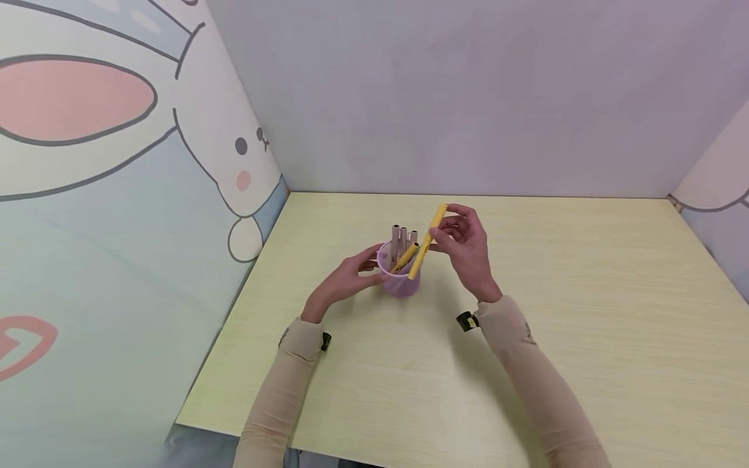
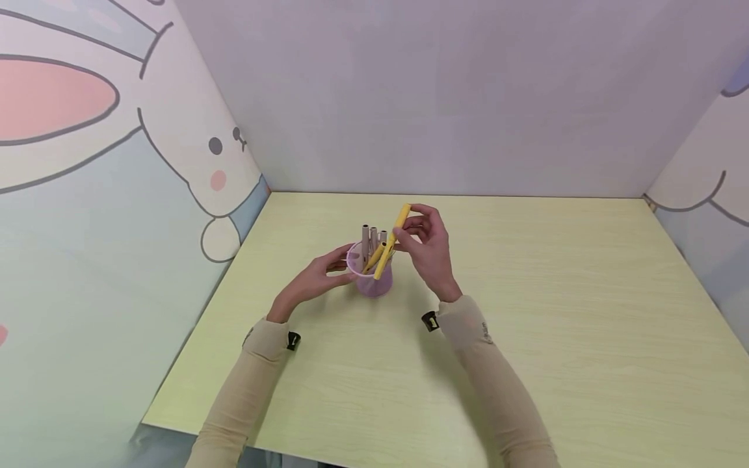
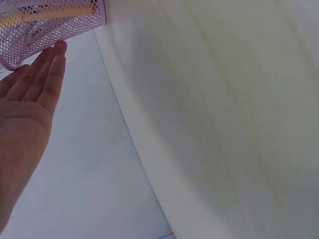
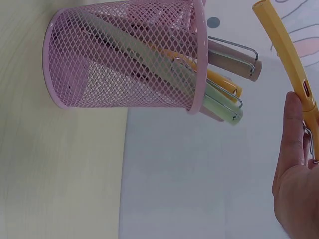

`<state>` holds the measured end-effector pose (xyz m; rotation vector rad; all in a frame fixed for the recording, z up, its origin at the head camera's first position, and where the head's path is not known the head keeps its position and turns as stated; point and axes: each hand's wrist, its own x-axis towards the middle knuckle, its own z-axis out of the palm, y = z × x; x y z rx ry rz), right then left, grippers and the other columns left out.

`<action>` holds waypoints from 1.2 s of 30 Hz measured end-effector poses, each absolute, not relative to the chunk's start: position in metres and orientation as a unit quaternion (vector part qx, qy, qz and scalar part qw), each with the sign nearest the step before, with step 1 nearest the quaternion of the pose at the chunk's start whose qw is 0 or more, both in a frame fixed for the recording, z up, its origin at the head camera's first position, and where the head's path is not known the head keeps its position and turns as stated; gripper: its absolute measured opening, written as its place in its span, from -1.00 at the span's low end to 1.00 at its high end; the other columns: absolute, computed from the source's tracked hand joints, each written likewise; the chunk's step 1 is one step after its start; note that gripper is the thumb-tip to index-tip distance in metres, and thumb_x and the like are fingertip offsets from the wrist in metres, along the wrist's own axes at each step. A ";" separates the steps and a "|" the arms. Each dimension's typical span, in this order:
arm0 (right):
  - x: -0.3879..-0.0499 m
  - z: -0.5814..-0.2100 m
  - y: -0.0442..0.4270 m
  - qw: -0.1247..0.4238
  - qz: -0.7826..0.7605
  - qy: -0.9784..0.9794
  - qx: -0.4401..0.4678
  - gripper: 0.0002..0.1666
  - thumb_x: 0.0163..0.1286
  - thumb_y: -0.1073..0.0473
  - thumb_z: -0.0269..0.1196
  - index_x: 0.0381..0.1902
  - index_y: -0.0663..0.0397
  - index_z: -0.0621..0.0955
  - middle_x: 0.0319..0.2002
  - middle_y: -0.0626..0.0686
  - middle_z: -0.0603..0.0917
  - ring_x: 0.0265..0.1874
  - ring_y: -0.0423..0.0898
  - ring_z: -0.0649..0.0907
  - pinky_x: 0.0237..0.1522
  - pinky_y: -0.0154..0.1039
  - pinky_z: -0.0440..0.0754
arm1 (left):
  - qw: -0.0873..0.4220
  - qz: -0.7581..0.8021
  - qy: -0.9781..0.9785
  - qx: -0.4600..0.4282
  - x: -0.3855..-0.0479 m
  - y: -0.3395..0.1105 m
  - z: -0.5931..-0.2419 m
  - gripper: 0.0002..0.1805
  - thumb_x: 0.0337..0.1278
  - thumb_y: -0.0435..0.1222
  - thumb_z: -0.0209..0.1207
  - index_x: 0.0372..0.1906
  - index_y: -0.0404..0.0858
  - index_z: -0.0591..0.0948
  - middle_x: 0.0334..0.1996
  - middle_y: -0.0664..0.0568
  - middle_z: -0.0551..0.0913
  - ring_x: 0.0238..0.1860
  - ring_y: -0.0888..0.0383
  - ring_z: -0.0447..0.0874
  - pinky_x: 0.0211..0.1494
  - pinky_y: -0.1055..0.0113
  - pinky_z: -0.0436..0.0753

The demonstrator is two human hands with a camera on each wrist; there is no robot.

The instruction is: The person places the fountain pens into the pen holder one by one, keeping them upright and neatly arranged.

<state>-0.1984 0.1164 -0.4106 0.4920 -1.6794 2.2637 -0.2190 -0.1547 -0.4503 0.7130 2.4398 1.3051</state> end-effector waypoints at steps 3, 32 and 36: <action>-0.200 -0.411 0.110 0.162 0.778 -0.580 0.177 -0.47 0.38 0.59 0.24 0.27 0.36 0.41 -0.14 0.12 0.59 -0.25 -0.11 0.64 -0.27 -0.20 0.80 | 0.140 0.453 0.845 0.248 -0.219 -0.154 -0.451 -0.19 0.42 -0.13 0.28 0.64 -0.15 0.22 0.47 -0.13 0.40 0.37 -0.09 0.49 0.42 0.08 0.48; -0.197 -0.426 0.123 0.220 0.686 -0.672 0.171 -0.60 0.40 0.52 0.26 0.17 0.47 0.53 -0.15 0.28 0.61 -0.19 -0.10 0.66 -0.23 -0.36 0.73 | 0.136 0.456 0.844 0.250 -0.219 -0.156 -0.452 -0.19 0.42 -0.13 0.28 0.63 -0.16 0.22 0.45 -0.15 0.42 0.37 -0.12 0.49 0.42 0.04 0.47; -0.190 -0.427 0.136 0.216 0.671 -0.694 0.146 -0.60 0.41 0.53 0.25 0.19 0.49 0.52 -0.13 0.35 0.60 -0.19 -0.15 0.65 -0.24 -0.46 0.68 | 0.126 0.450 0.850 0.243 -0.219 -0.161 -0.449 -0.15 0.42 0.00 0.26 0.65 -0.15 0.18 0.47 -0.13 0.40 0.39 -0.10 0.46 0.44 0.05 0.45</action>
